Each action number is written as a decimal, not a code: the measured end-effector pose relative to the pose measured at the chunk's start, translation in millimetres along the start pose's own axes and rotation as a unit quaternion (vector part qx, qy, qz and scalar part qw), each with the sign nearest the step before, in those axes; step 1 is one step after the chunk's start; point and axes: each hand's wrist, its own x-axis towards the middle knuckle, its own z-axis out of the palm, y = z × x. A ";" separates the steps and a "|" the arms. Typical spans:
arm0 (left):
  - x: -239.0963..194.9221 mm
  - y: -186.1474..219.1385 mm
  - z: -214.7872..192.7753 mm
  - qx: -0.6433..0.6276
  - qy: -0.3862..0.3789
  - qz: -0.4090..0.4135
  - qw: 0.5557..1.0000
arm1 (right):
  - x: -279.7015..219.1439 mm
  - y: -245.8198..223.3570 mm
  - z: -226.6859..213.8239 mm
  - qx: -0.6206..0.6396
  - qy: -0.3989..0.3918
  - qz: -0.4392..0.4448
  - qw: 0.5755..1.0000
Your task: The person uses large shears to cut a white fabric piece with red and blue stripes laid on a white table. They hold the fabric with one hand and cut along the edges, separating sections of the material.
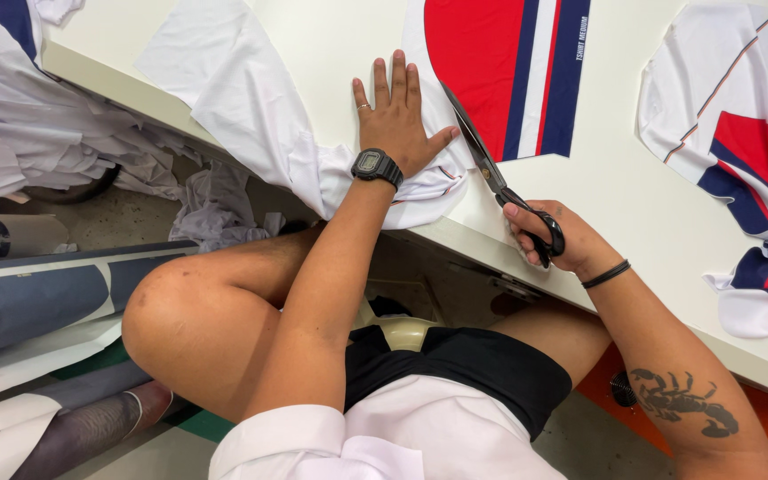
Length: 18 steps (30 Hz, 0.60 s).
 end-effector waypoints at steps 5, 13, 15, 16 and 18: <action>-0.6 0.0 -1.2 -0.001 -0.002 0.000 1.000 | -1.5 -0.2 6.1 0.002 -0.001 -0.005 1.000; -0.6 -8.7 -3.4 -0.033 -0.012 0.016 0.999 | 1.8 3.6 7.9 0.000 0.003 0.002 1.000; 0.5 -11.7 -3.5 -0.031 0.000 0.023 0.999 | 4.3 3.8 7.1 0.000 0.006 -0.001 1.000; -1.1 -12.6 -2.0 -0.018 0.004 0.023 1.000 | 6.1 4.1 6.7 -0.001 0.006 -0.001 1.000; -3.0 -12.9 0.6 -0.006 0.007 0.024 1.000 | 14.3 2.5 5.6 0.010 0.001 0.005 1.000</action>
